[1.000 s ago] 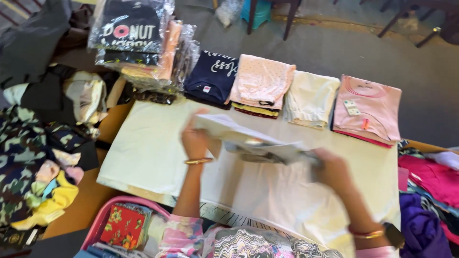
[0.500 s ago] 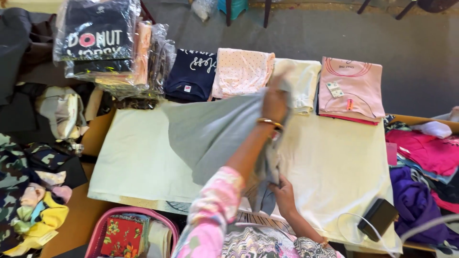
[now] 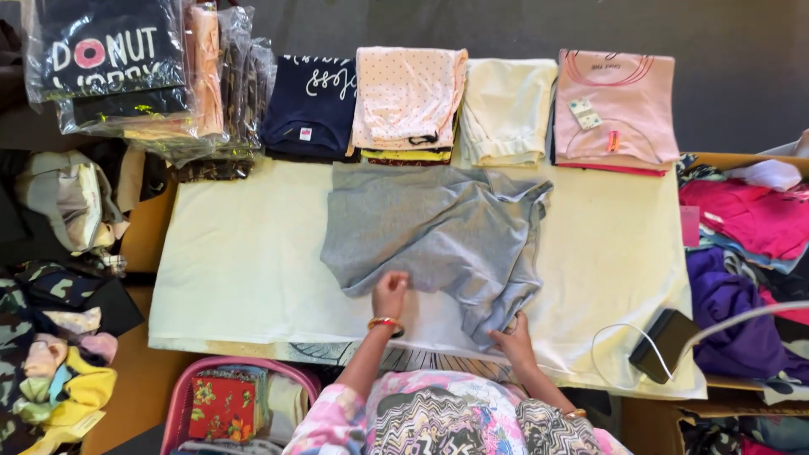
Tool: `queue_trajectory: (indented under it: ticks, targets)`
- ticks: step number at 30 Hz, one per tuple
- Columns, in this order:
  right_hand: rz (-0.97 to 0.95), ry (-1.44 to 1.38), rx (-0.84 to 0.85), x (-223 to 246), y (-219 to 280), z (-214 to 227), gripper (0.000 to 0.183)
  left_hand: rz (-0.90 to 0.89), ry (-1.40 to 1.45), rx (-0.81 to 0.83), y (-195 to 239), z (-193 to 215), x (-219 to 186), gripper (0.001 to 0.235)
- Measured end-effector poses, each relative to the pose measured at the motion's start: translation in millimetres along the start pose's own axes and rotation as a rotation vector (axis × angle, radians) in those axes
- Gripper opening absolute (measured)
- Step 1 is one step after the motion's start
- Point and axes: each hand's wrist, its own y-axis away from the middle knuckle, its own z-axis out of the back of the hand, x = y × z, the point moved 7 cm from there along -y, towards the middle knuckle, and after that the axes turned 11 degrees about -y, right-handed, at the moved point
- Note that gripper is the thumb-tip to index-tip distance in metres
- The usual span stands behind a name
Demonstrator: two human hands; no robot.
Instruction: The person folds a grey t-shirt and a pink t-shirt on a table covered with a white sheet. They smooth out the fabric, fold the sleeves and sides, and then fold the shirts into compact rectangles. The folded shirts are placed on a stack of other folded clothes.
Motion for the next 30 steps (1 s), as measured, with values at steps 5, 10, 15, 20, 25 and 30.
queue_trajectory:
  ticks: [5,10,15,20,25,30]
  targets:
    - [0.2,-0.281,0.039,22,9,14,0.083,0.751,0.512,0.647,79,-10,37,0.051]
    - [0.346,-0.369,-0.004,105,51,22,0.057,0.825,0.935,0.538,54,-35,2,0.063]
    - [0.595,-0.242,-0.016,114,52,57,0.018,0.805,1.163,-0.119,-22,10,88,0.042]
    - [0.241,0.229,-0.022,61,49,47,0.015,0.562,0.626,-0.586,-25,127,109,0.034]
    - [0.191,0.208,0.123,-22,19,66,0.018,0.696,0.565,-0.511,5,147,127,0.032]
    - [0.006,0.22,0.241,7,35,59,0.023,0.671,0.51,-0.441,7,186,44,0.038]
